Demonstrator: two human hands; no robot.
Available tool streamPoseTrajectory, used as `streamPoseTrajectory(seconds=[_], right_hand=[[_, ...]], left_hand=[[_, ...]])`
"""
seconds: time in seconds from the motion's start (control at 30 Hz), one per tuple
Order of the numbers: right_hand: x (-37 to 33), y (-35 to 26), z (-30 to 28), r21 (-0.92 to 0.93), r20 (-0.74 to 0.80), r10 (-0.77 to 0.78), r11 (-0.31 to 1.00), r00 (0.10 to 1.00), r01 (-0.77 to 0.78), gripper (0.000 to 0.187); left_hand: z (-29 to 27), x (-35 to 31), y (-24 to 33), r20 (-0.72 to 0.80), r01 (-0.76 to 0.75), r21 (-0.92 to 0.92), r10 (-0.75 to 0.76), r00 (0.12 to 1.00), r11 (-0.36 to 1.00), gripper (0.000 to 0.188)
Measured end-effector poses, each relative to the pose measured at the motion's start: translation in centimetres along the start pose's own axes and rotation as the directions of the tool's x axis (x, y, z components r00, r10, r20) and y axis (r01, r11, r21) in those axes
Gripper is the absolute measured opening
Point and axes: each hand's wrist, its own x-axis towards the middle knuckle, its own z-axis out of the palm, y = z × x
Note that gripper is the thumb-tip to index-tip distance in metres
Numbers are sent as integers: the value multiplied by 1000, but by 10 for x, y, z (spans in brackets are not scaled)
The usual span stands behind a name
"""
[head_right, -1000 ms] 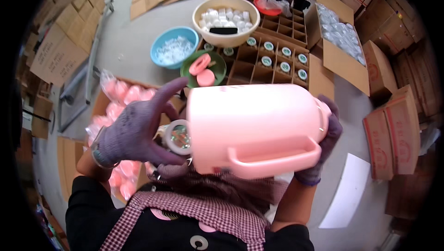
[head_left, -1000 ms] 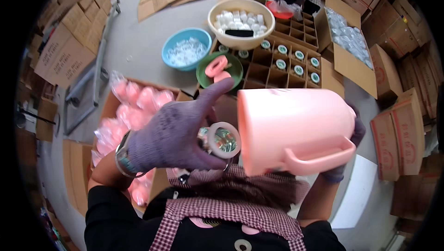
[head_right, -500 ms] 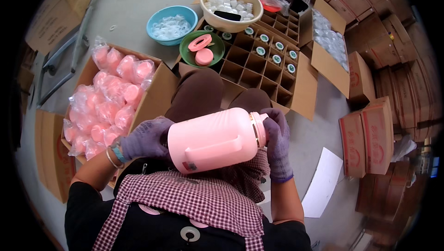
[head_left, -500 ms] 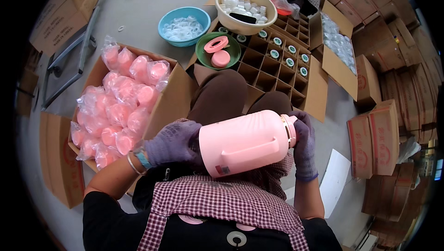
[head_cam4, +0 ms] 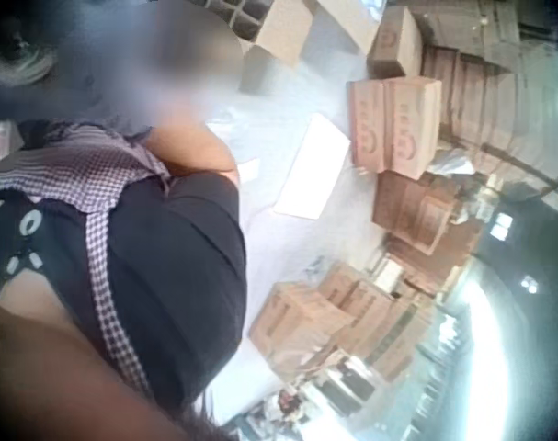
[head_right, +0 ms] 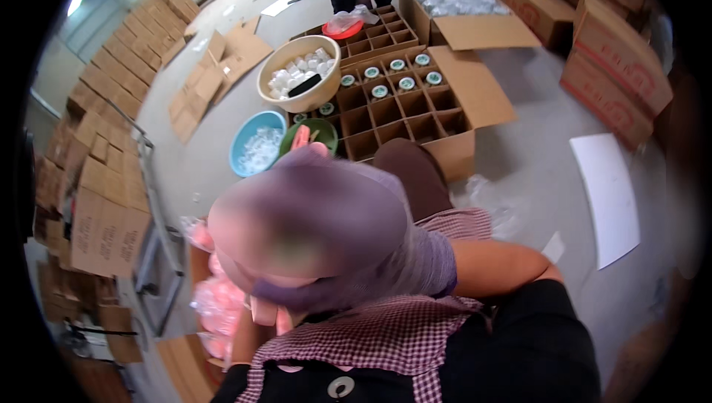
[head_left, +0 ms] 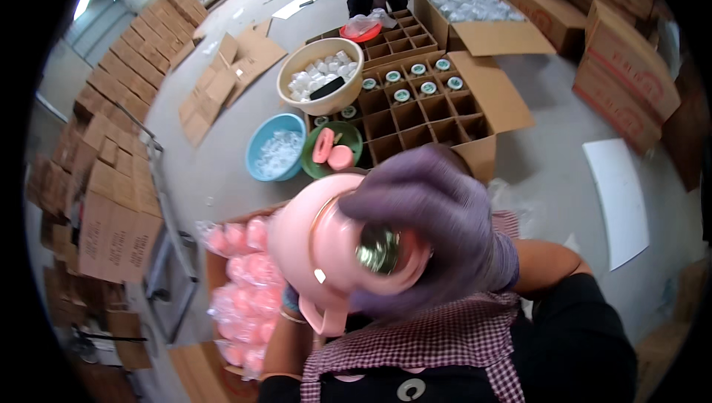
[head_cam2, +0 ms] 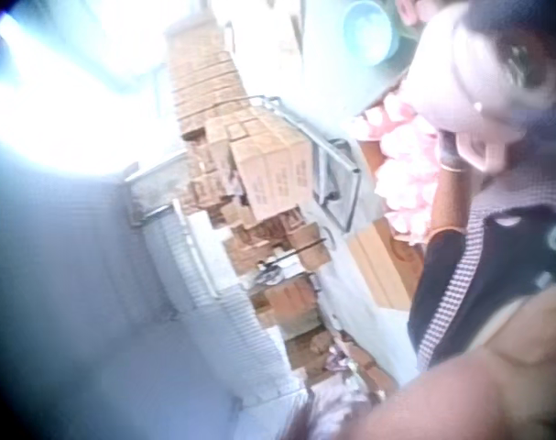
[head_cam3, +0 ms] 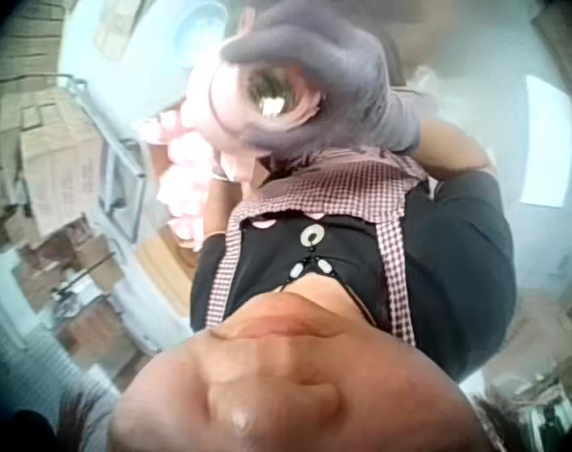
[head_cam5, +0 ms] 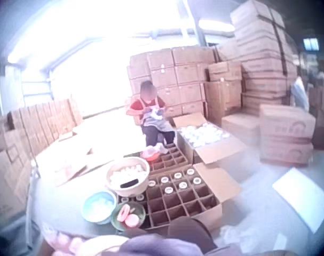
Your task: The person assembles pink kettles by inserting a metal filter into the body, screwing on a lid, and placing the finished unit into a plastic bag. They repeat this process for multiple kettles, handling the components and packaging materials by hand.
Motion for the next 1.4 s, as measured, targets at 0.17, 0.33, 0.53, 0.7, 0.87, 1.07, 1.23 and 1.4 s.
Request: streamPoseTrajectory(seconds=[0.17,0.33,0.53,0.7,0.87,1.07,1.23,1.4], right_hand=[[2,-12,15,179,159,78,978,984,-106,81],[-1,-5,19,271,173,55,957,983,-101,87],[4,22,13,172,319,132,966,939,-194,101],[13,50,30,280,445,32,944,895,-173,89],[21,70,95,360,518,-258,931,816,66,88],[68,235,159,414,690,134,733,711,-540,52],[76,534,185,-627,530,574,761,625,-167,31],[78,682,197,-794,588,796,533,145,292,31]], left_hand=[[16,8,-20,-78,-81,-195,67,995,977,63],[16,-6,-24,-149,-116,-193,88,985,974,63],[2,-5,-18,-232,-164,-121,132,964,979,62],[-50,-35,5,-409,-228,40,224,885,973,61],[-116,-50,14,-588,-278,194,338,735,941,60],[-190,-34,0,-689,-219,392,443,574,894,59],[-239,-11,-28,-607,46,722,601,521,690,59],[-255,8,-45,-730,-2,521,446,518,854,40]])
